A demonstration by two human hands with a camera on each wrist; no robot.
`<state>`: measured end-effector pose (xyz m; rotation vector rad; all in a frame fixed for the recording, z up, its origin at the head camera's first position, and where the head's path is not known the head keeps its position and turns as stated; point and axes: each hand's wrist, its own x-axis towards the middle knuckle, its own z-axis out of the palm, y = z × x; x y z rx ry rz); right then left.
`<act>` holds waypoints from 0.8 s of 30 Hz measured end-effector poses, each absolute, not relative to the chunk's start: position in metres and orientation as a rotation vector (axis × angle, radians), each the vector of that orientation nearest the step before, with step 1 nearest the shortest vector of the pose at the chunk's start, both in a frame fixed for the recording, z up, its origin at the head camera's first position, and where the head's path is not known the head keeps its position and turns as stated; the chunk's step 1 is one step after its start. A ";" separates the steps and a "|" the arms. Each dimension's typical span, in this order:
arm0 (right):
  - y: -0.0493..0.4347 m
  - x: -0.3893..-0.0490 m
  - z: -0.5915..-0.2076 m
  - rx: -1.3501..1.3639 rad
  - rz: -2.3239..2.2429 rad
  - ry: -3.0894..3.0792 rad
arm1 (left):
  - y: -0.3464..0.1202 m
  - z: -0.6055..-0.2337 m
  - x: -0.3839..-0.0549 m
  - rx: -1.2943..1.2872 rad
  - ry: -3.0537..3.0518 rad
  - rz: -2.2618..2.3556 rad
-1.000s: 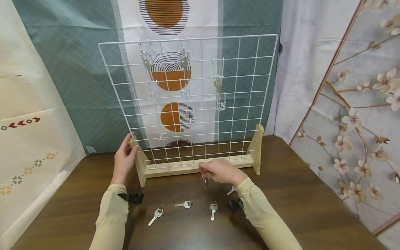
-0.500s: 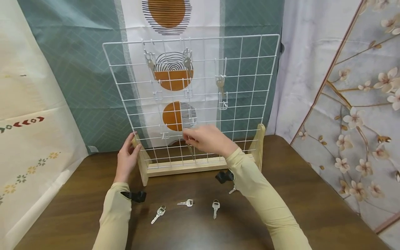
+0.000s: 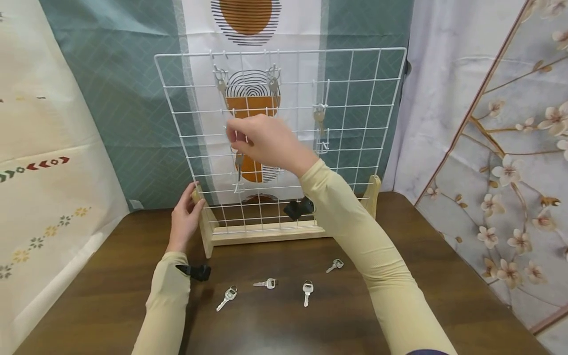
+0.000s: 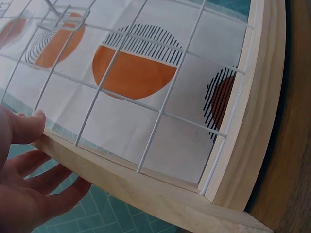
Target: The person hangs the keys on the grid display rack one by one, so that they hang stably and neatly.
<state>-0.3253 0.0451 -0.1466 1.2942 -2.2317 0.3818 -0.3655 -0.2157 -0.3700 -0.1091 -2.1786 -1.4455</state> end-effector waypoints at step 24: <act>0.012 -0.363 -0.126 1.059 0.591 -2.452 | -0.215 -0.372 -0.365 -0.130 -2.141 -1.394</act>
